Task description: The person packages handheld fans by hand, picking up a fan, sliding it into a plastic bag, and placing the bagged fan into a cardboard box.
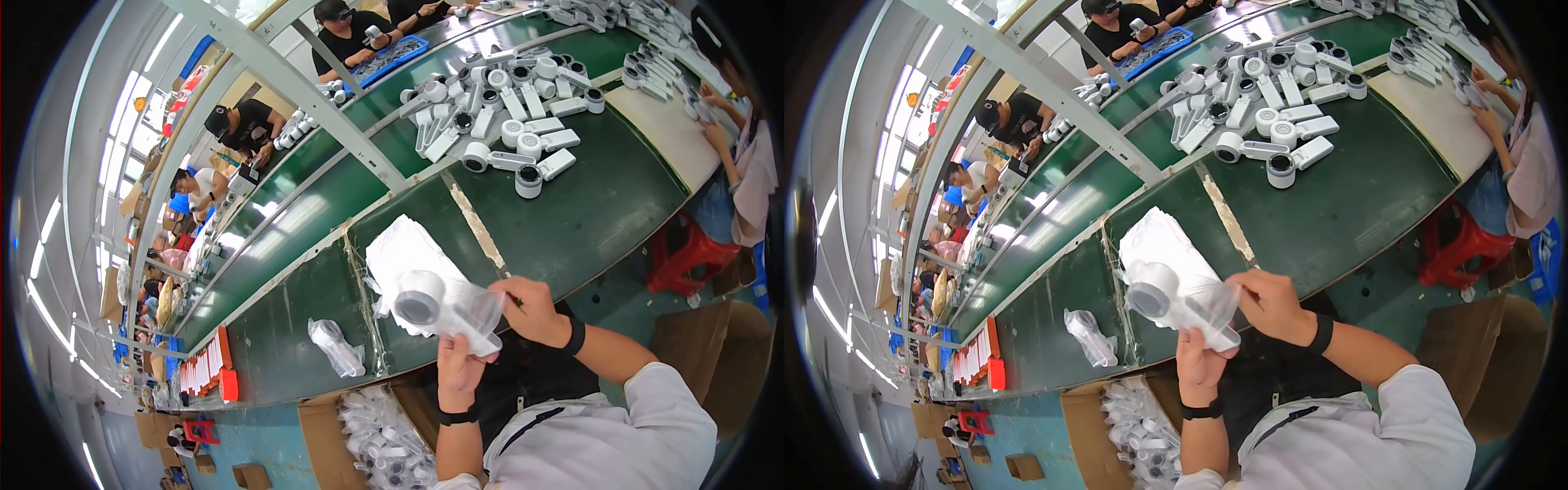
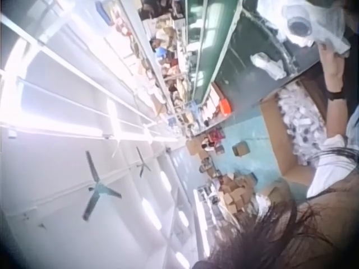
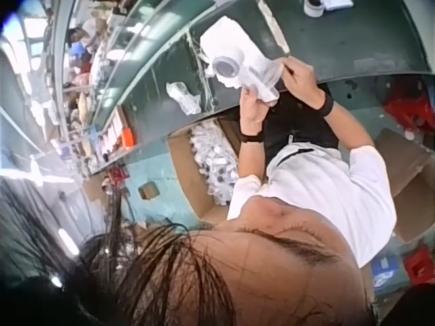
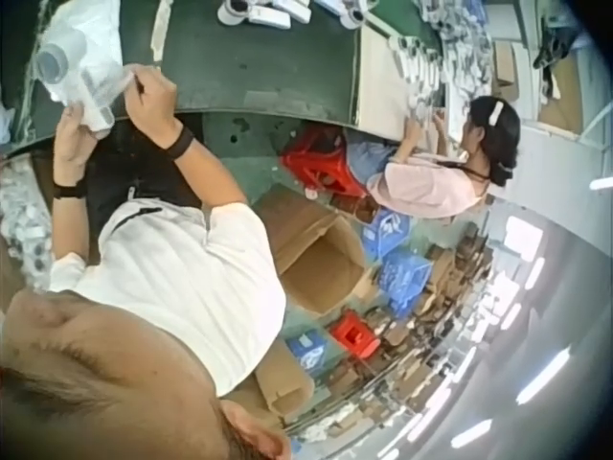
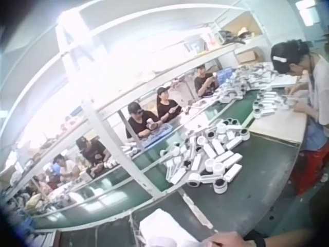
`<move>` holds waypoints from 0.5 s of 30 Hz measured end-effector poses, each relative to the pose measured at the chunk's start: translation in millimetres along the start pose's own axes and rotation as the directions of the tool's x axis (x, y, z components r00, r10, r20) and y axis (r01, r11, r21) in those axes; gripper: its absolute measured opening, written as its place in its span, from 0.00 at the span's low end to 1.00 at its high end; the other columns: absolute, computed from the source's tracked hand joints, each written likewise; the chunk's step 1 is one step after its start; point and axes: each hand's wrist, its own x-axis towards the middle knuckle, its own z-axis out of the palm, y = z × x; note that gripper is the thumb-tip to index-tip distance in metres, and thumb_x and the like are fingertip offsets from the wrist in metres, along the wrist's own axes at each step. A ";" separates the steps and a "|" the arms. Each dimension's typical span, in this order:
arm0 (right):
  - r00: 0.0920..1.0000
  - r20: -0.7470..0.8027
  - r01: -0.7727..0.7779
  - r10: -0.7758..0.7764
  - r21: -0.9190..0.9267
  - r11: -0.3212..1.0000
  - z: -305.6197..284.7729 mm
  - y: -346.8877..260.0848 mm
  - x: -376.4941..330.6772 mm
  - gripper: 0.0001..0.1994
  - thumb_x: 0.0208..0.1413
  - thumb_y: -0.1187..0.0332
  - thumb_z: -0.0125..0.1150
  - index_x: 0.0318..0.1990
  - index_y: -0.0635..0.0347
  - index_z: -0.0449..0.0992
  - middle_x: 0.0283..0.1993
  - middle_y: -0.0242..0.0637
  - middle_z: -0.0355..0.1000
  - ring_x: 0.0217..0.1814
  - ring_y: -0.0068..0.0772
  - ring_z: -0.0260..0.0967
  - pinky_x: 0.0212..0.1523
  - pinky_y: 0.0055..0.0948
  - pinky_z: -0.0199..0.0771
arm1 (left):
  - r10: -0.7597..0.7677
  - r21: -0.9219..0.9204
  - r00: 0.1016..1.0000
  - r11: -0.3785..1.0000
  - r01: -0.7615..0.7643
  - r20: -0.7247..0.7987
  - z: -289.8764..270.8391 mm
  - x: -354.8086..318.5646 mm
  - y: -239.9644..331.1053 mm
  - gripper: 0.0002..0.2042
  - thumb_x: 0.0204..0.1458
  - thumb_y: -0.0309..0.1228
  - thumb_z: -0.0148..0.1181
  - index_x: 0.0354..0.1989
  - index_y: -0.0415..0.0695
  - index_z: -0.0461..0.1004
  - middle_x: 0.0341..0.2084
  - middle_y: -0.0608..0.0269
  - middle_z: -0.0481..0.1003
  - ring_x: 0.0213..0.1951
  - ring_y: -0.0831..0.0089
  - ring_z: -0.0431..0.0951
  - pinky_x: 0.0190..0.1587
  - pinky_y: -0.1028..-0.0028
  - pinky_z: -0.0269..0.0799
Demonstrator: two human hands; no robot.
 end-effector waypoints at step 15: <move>0.986 0.160 0.048 -0.050 0.014 0.999 -29.2 -0.7 -15.8 0.04 0.48 0.79 0.60 0.32 0.67 0.78 0.23 0.41 0.73 0.20 0.29 0.70 0.22 0.25 0.68 | 0.818 0.825 0.304 0.546 -0.146 -0.488 -83.1 -74.5 126.2 0.16 0.51 0.25 0.63 0.48 0.36 0.71 0.34 0.60 0.76 0.25 0.77 0.74 0.18 0.80 0.67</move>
